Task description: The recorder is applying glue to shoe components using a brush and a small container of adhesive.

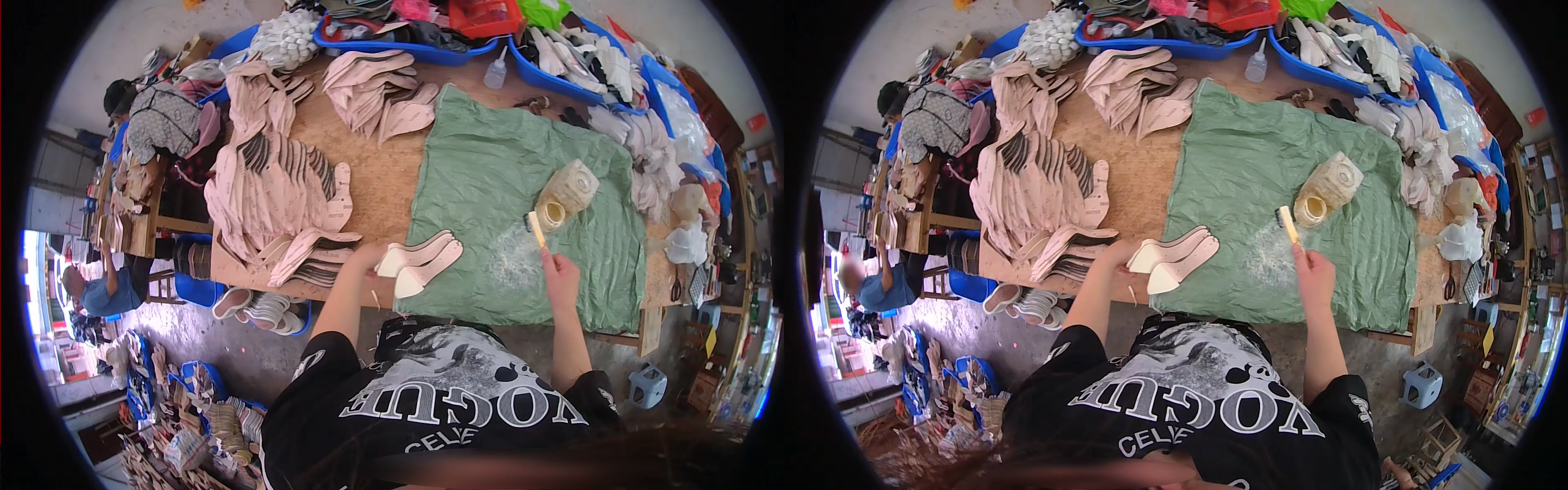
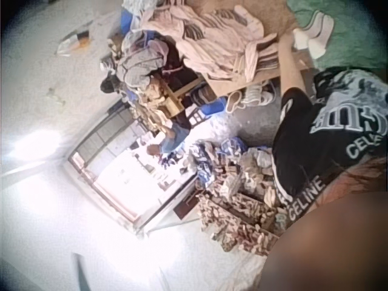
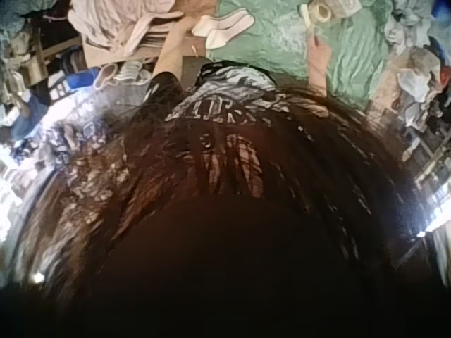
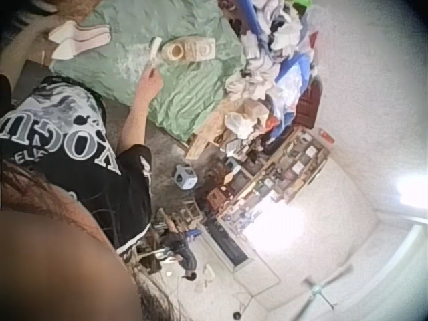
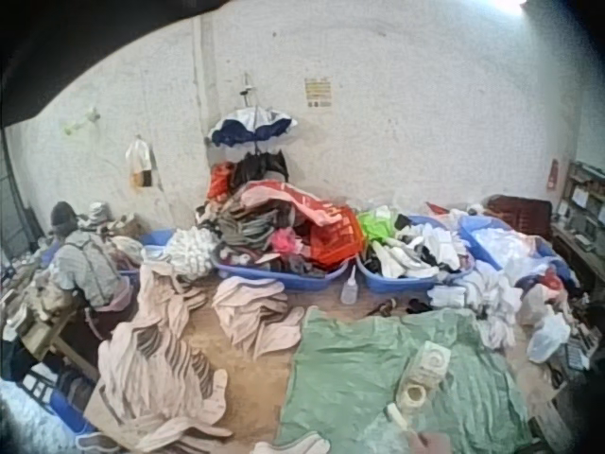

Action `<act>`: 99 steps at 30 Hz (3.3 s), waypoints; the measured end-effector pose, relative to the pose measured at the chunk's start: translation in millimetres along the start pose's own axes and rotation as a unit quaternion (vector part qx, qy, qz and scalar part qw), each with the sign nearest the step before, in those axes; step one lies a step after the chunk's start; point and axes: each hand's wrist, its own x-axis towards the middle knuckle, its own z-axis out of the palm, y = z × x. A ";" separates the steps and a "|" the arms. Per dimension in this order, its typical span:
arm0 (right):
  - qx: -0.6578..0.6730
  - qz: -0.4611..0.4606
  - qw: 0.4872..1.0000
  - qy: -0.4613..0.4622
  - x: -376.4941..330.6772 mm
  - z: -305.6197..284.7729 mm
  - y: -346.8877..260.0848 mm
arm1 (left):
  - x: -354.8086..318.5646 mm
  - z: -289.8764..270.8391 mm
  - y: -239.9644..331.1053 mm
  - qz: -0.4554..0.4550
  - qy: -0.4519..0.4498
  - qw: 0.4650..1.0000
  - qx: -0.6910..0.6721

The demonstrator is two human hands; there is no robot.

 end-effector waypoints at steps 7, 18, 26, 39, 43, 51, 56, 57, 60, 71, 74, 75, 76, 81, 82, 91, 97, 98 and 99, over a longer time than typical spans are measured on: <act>-0.239 0.075 0.967 -0.043 57.3 -57.2 49.3 | -0.6 -13.6 -29.1 -0.034 -0.178 0.951 -0.250; -0.393 0.102 0.905 -0.123 163.1 -23.6 47.7 | -43.5 2.0 -2.4 0.188 0.097 0.887 -0.410; -0.364 0.157 0.893 -0.211 151.3 -43.4 27.3 | -64.6 0.4 6.4 0.183 0.059 0.886 -0.422; -0.336 0.114 0.932 -0.073 115.6 -28.2 57.4 | -132.7 59.9 46.7 0.160 -0.241 0.859 -0.422; -0.297 0.107 0.944 -0.090 83.8 -31.4 53.9 | -132.1 88.4 46.8 0.122 -0.305 0.873 -0.360; -0.041 0.001 0.987 -0.158 -83.4 2.9 51.1 | -113.6 120.5 41.7 0.038 -0.228 0.904 -0.360; -0.029 -0.121 0.983 -0.138 -117.6 35.8 51.4 | -110.2 119.6 43.9 0.036 -0.222 0.906 -0.358; -0.053 -0.121 0.981 -0.141 -116.5 39.7 50.4 | -109.2 119.1 43.6 0.040 -0.221 0.904 -0.363; -0.067 -0.092 0.985 -0.132 -108.4 42.3 41.6 | -110.1 115.1 47.6 0.016 -0.215 0.896 -0.389; -0.095 0.032 0.983 -0.156 -100.9 64.1 90.3 | -100.3 107.4 38.0 0.003 -0.208 0.902 -0.378; -0.131 0.065 0.977 -0.155 -97.7 62.3 98.5 | -102.5 102.7 38.6 0.006 -0.214 0.911 -0.352; -0.152 0.070 0.975 -0.148 -94.3 61.8 100.0 | -102.5 101.4 39.6 0.008 -0.221 0.915 -0.339; -0.151 0.071 0.975 -0.149 -90.1 61.2 100.2 | -101.8 100.4 38.9 0.007 -0.221 0.915 -0.339; -0.192 0.062 0.967 -0.156 -70.1 71.0 108.2 | -83.8 93.6 21.0 0.102 -0.196 0.961 -0.165; -0.192 0.063 0.967 -0.155 -65.9 74.0 107.9 | -78.0 91.8 14.6 0.102 -0.197 0.961 -0.164; -0.076 0.014 0.957 -0.280 -69.6 49.6 35.6 | -79.3 84.4 13.2 0.279 -0.097 0.952 0.084; -0.099 -0.088 0.947 -0.292 -81.0 48.3 12.9 | -106.2 94.1 26.0 0.173 -0.118 0.978 0.004; -0.136 -0.094 0.948 -0.272 -78.2 45.6 16.3 | -108.8 96.0 26.3 0.174 -0.100 0.980 0.003; -0.174 -0.099 0.947 -0.251 -73.4 43.1 22.5 | -109.1 98.0 27.0 0.176 -0.082 0.981 0.001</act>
